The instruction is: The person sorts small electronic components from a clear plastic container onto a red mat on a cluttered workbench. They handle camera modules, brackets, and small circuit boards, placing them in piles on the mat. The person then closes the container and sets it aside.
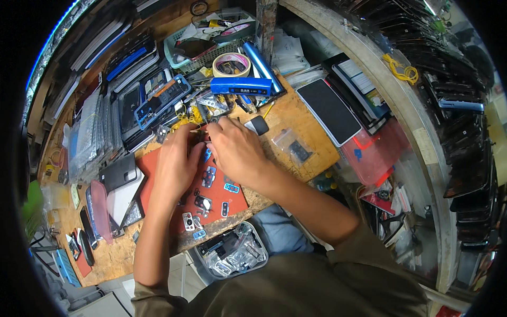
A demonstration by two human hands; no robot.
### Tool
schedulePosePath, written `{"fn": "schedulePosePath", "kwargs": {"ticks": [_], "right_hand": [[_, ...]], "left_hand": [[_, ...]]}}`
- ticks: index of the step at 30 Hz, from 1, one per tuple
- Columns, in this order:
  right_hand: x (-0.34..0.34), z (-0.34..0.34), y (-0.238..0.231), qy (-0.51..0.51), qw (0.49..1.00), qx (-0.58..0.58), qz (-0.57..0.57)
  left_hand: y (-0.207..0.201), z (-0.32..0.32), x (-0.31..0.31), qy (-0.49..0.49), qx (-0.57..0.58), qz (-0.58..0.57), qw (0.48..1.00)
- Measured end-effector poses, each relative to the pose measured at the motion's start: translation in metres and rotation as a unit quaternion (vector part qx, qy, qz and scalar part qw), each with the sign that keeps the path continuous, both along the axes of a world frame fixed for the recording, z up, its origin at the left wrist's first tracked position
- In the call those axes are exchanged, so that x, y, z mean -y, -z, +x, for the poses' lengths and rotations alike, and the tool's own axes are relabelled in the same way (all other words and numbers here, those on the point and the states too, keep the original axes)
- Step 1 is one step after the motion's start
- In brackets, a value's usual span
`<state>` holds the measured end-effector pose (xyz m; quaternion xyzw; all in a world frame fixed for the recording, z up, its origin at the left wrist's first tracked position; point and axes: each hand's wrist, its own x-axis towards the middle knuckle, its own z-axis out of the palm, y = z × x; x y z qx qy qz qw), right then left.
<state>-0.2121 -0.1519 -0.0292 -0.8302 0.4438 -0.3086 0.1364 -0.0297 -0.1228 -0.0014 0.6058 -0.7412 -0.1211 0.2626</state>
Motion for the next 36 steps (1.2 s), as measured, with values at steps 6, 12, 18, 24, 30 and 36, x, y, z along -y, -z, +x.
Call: {"fn": "schedulePosePath", "kwargs": {"ticks": [6, 12, 18, 24, 30, 36], "right_hand": [[-0.029, -0.018, -0.009, -0.042, 0.99, 0.116, 0.073], [-0.02, -0.017, -0.01, -0.061, 0.986, 0.145, 0.056], [0.046, -0.01, -0.003, 0.031, 0.999, 0.006, 0.025], [0.039, -0.009, 0.008, 0.056, 0.998, -0.018, 0.008], [0.041, -0.008, 0.0, 0.035, 0.997, 0.045, -0.046], [0.004, -0.017, -0.021, -0.151, 0.962, 0.084, 0.212]], "left_hand": [[0.021, 0.008, 0.022, 0.047, 0.012, -0.017, 0.999], [0.01, 0.017, 0.023, -0.008, -0.057, 0.03, 0.998], [0.0, 0.027, 0.017, -0.062, -0.094, 0.01, 0.994], [-0.005, 0.046, 0.023, -0.103, -0.178, -0.012, 0.978], [0.002, 0.055, 0.013, -0.101, -0.11, 0.034, 0.988], [0.012, 0.038, 0.011, -0.025, 0.02, -0.015, 0.999]]}}
